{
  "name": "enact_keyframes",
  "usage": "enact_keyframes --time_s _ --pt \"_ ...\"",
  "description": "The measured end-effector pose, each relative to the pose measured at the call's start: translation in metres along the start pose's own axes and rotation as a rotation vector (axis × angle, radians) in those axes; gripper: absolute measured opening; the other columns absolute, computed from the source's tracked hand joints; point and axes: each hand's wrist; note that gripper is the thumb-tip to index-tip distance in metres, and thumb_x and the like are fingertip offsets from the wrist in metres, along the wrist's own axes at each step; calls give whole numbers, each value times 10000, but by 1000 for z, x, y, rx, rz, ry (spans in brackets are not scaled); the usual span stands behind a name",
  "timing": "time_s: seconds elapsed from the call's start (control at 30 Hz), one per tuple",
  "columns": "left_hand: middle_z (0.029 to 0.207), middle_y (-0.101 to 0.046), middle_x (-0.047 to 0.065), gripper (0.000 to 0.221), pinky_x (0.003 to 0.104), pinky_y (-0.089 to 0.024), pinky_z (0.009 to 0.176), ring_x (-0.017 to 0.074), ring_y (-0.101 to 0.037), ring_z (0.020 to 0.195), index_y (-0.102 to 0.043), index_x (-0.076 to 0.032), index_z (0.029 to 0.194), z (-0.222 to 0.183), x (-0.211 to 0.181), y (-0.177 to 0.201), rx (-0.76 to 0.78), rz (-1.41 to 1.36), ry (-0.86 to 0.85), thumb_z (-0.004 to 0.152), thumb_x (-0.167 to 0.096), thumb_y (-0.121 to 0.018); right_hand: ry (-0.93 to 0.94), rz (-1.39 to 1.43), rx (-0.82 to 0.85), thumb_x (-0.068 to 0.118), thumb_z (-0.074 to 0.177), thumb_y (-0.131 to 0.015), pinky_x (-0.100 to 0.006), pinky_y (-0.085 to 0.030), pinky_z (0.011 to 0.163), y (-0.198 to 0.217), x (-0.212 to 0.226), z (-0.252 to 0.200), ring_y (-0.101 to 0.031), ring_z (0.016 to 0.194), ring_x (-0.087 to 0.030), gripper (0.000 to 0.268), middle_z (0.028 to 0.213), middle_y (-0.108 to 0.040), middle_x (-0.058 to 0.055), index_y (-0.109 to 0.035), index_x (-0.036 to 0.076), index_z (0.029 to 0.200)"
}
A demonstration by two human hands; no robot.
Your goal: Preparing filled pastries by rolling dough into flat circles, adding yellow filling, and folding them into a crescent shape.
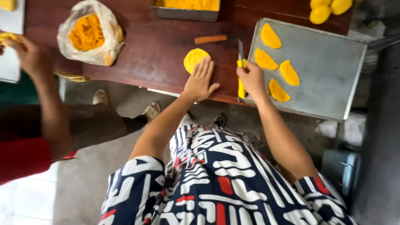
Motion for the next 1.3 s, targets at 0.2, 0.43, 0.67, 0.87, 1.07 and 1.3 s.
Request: enact_keyframes --time_s 0.2,0.43,0.67,0.87,1.07,1.3 --pt "1689 -180 271 961 513 -136 1287 402 -124 1589 -210 67 1612 -23 23 13 -4 -46 30 1007 -638 -455 -483 756 45 136 995 -645 -344 -552 461 15 10 -21 -664 580 -163 165 842 -624 -70 -613 35 1121" --pt "1693 -184 248 916 521 -134 1272 381 -130 1585 -215 45 1614 -30 58 7 -9 -23 82 1023 -610 -459 -599 837 110 128 1008 -656 -355 -514 432 13 17 -26 -636 526 -186 320 835 -658 -82 -536 64 1298" --pt "1683 -217 217 877 545 -142 1253 344 -161 1571 -231 21 1605 -8 79 26 20 -14 151 1008 -579 -459 -540 1090 72 47 965 -572 -380 -572 454 -28 42 -14 -684 570 -208 544 1030 -605 -112 -380 119 1469" --pt "1678 -253 233 840 554 -145 1256 354 -194 1569 -260 25 1603 18 97 20 -14 -96 55 1027 -551 -467 -429 408 76 116 1055 -541 -383 -547 522 -62 60 -12 -642 574 -285 738 1150 -663 -227 -152 167 1680" --pt "1690 -260 219 805 554 -134 1265 353 -195 1579 -271 21 1620 4 111 32 -2 -102 -97 1058 -531 -435 -236 -233 139 80 965 -568 -559 -566 710 -92 132 -19 -654 828 -533 829 1270 -502 -432 -115 105 1658" --pt "1698 -258 206 776 558 -100 1272 330 -176 1592 -264 16 1629 -12 125 26 69 -124 -104 1075 -505 -415 -274 -368 271 115 911 -605 -539 -580 665 -149 131 -6 -670 809 -525 892 1317 -462 -438 -83 37 1630"
Point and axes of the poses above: each hand's wrist, its own z-axis towards the middle knuckle, its own y-axis out of the back of the hand, x = y × z
